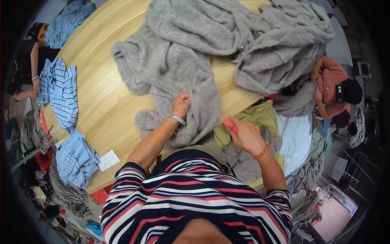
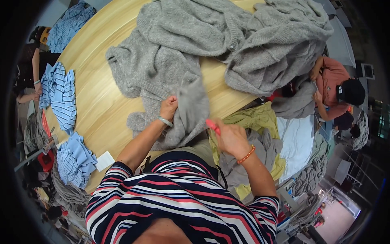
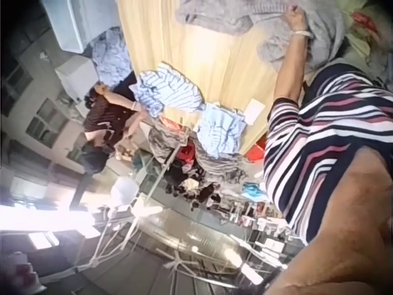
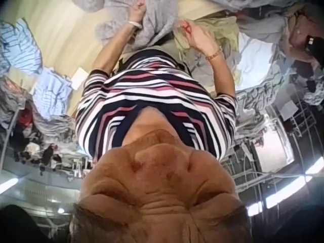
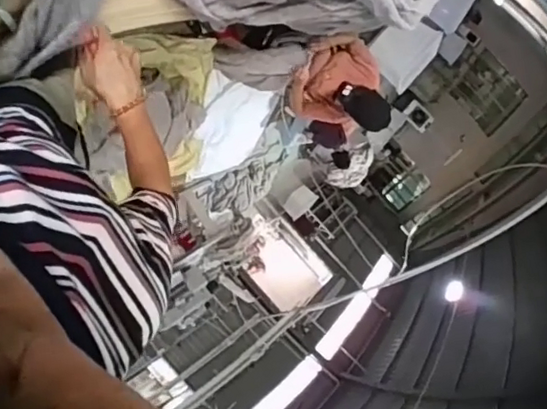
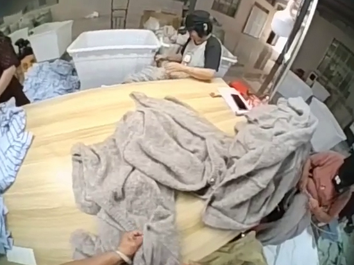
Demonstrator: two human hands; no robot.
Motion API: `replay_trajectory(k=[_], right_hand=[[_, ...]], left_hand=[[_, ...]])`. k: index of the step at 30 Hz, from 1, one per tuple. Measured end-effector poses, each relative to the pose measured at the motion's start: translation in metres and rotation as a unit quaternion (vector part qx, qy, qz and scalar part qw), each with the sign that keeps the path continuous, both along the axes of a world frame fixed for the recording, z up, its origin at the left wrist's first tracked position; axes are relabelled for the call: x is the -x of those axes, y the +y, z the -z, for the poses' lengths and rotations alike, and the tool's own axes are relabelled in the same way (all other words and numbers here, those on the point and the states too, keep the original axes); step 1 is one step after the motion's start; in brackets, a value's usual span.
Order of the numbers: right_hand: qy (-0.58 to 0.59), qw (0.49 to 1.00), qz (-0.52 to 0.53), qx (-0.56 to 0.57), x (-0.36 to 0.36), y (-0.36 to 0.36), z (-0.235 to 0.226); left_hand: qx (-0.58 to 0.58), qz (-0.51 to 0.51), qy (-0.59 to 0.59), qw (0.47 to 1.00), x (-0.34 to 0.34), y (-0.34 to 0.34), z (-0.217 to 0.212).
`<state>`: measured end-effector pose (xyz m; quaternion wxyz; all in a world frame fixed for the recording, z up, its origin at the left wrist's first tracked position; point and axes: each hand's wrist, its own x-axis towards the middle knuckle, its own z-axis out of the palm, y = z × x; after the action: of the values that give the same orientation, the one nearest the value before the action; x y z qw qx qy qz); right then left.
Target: Trimming loose threads from grey sweaters using scissors.
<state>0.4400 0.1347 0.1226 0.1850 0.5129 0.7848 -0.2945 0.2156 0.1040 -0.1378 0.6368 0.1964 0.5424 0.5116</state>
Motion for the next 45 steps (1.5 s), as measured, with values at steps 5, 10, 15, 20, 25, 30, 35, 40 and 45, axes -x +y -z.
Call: replay_trajectory(k=[5, 10, 15, 20, 25, 30, 35, 40, 45], right_hand=[[0.108, 0.992, -0.051, 0.044, -0.012, -0.013, 0.008], [0.088, 0.996, -0.002, 0.005, -0.029, -0.019, 0.02], [0.09, 0.996, 0.006, -0.024, -0.028, -0.021, 0.014], [0.03, 1.0, 0.002, -0.009, -0.022, -0.021, 0.013], [0.008, 1.0, 0.018, 0.0, -0.023, -0.014, 0.01], [0.041, 0.999, -0.027, 0.006, -0.023, -0.016, 0.016], [0.026, 1.0, -0.013, 0.006, -0.016, -0.014, 0.007], [-0.002, 1.0, -0.002, -0.021, -0.021, -0.012, 0.011], [-0.005, 1.0, -0.015, -0.025, -0.01, -0.014, 0.012]], left_hand=[[-0.113, 0.095, 0.065, 0.987, 0.005, -0.034, -0.043], [-0.063, 0.393, 0.351, 0.848, 0.035, -0.061, -0.101], [-0.06, 0.115, 0.3, 0.945, 0.009, -0.013, -0.103], [-0.19, 0.095, 0.386, 0.898, -0.02, 0.008, -0.046], [-0.197, 0.124, 0.379, 0.896, -0.012, -0.004, -0.033], [-0.152, 0.12, 0.356, 0.914, -0.016, -0.002, -0.037], [-0.169, 0.166, 0.348, 0.907, -0.01, -0.001, -0.039], [-0.11, 0.211, 0.346, 0.908, -0.009, 0.005, -0.049], [-0.055, 0.199, 0.239, 0.949, -0.007, 0.018, -0.027]])
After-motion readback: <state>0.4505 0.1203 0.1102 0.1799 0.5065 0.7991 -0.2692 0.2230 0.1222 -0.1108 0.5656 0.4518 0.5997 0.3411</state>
